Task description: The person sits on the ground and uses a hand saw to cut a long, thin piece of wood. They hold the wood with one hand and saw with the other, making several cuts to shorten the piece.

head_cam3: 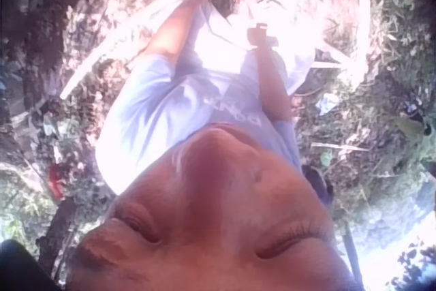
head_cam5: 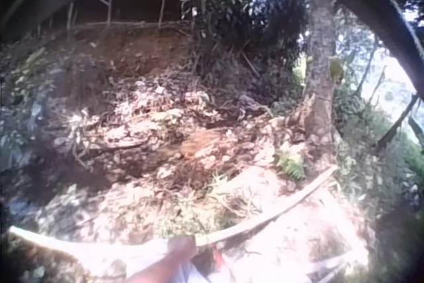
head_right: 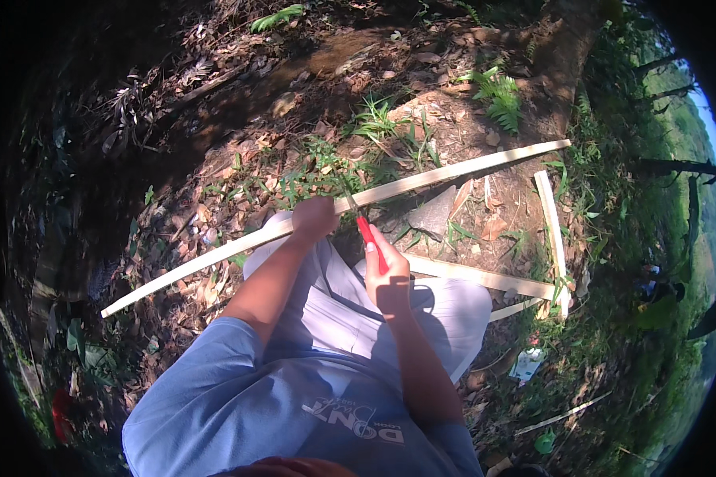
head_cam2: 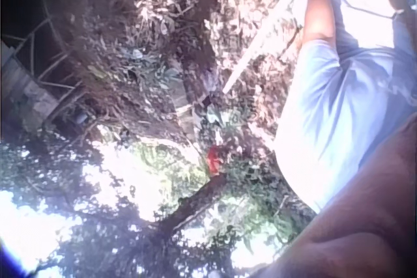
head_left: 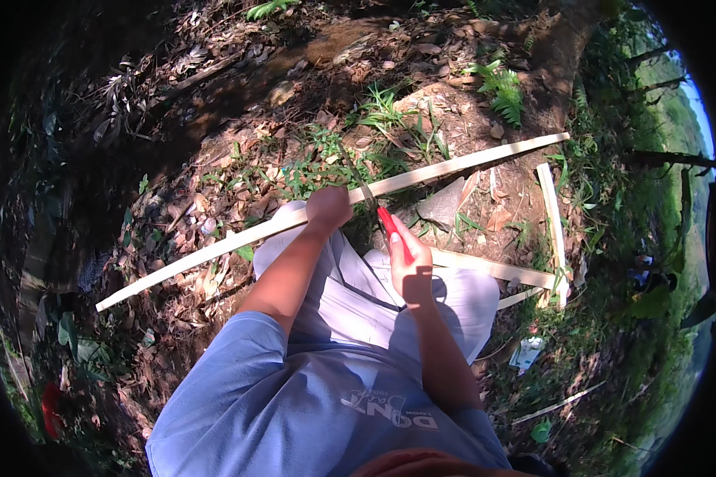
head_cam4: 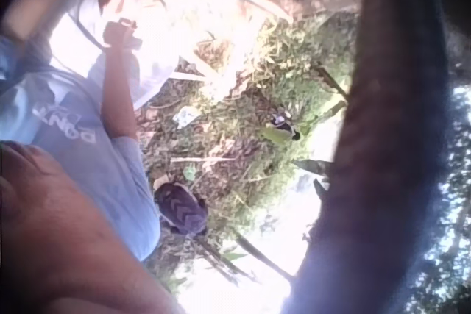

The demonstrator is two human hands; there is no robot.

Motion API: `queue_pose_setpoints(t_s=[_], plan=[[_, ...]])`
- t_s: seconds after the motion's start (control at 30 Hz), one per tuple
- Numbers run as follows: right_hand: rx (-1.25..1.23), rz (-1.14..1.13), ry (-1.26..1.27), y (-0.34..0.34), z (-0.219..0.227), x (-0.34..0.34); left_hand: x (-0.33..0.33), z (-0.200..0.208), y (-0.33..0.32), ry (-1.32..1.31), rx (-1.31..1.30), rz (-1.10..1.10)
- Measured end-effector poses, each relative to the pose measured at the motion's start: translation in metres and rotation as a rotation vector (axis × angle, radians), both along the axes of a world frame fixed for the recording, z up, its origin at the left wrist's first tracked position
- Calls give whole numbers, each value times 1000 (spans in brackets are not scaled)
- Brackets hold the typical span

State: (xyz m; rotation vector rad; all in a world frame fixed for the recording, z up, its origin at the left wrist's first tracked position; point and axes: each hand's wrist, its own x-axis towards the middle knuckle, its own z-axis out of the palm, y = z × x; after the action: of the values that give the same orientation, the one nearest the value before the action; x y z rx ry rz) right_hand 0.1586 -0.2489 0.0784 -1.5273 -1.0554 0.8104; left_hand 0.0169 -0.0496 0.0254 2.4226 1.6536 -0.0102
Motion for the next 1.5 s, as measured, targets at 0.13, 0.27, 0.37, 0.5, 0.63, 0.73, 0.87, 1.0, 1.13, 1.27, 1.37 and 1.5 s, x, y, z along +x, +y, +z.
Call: queue_pose_setpoints(t_s=[0.13, 0.27, 0.37, 0.5, 0.63, 0.73, 0.87, 1.0, 1.13, 1.27, 1.37, 1.5], plan=[[140, -64, -140, -30, -22, -13, 1, 1, -10, 37, 18, -13], [224, -68, -154, -34, -22, -22, -3, -2, -16, -21, 98, -37], [149, -51, -122, -37, -17, -17, 1, 14, -17, -62, 139, -103], [65, -42, -168, -37, -15, -12, -3, -17, -12, -31, 275, -172], [19, 48, -88, -28, -2, 3, 13, -11, -8, -54, 21, 39], [87, 33, -23, -22, -20, 5, 13, -4, -4, -60, -32, 55], [81, -15, -102, -21, -23, -8, 12, 3, 1, -45, -116, 64], [43, -33, -119, -21, -18, -11, 14, 7, 8, -20, -192, 93], [33, 8, -165, -21, -9, -12, 12, 7, 13, -9, -210, 85], [38, 26, -147, -27, -27, -10, 7, 5, 15, -2, -228, 68], [-85, 31, 12, -34, -20, -7, 8, 8, 14, -4, -257, 42], [-22, 38, -228, -25, 8, -19, 20, 13, 17, 58, -302, 32]])
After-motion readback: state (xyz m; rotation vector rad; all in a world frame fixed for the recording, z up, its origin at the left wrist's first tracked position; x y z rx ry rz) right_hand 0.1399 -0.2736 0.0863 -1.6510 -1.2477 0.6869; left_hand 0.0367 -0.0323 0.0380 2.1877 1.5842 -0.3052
